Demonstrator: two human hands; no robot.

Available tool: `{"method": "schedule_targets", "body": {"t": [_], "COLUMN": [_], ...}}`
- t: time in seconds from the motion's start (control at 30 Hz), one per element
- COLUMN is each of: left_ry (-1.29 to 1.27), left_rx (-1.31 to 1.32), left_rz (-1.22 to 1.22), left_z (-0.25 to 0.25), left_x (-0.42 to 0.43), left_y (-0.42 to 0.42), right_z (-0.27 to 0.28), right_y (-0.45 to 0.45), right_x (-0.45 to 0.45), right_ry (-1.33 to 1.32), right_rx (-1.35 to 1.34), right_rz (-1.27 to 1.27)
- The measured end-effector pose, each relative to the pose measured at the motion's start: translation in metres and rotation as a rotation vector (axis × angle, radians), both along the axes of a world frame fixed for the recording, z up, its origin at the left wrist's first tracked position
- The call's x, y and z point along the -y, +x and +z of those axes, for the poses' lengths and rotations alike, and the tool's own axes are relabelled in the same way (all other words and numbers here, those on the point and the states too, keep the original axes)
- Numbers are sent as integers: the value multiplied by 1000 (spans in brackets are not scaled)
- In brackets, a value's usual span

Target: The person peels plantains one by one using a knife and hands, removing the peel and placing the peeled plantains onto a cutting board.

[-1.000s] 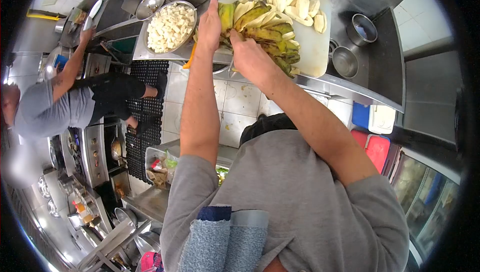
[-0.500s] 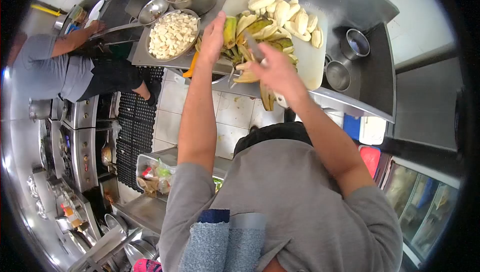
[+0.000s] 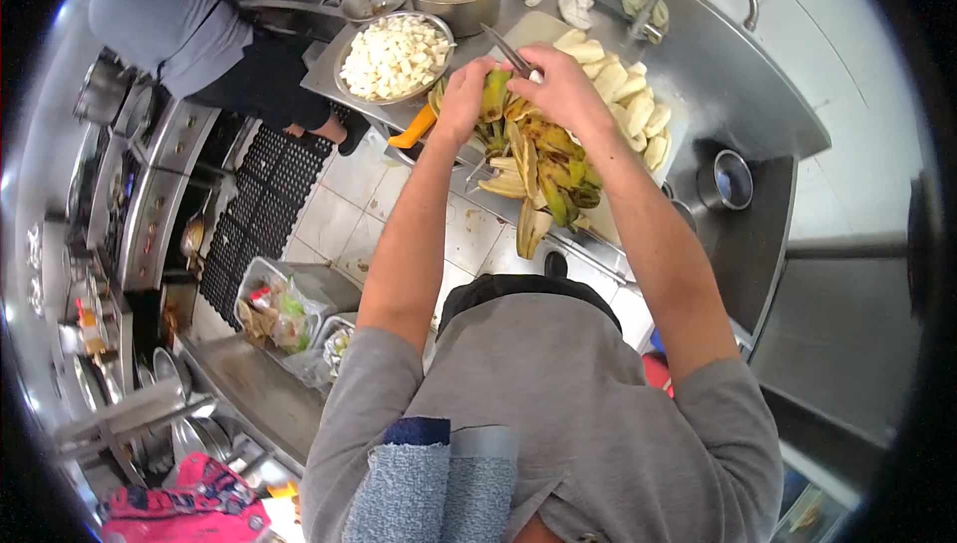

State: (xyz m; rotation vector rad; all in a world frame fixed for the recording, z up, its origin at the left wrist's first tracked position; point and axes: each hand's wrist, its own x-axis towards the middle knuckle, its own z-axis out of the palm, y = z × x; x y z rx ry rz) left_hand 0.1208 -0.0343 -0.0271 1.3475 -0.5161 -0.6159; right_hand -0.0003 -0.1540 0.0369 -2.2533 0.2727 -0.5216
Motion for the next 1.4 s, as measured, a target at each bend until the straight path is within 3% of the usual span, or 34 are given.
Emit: {"method": "schedule_targets", "body": {"t": [0.53,0.7,0.87,1.03,1.27,1.4], "left_ry": [185,113,69,119,-33,-10], "left_rx": [180,120,68,70,356,453], "left_rz": [295,272,298,309,342,315], "left_z": [11,-9,0,-6,-5,-14], "left_x": [12,15,16,16,11,8], "left_y": [-23,-11,-19,-16,-35,-34], "right_z": [-20,-17,-17,-24,-33,-40], "right_y": [25,21,16,17,14,13], "right_x": [30,33,30,13,9,22], "right_ry": [-53,13,45,180,252,424], "right_rx": [112,147,135,122,93,3], "right_rz": [243,263,245,48,-120,-40]}}
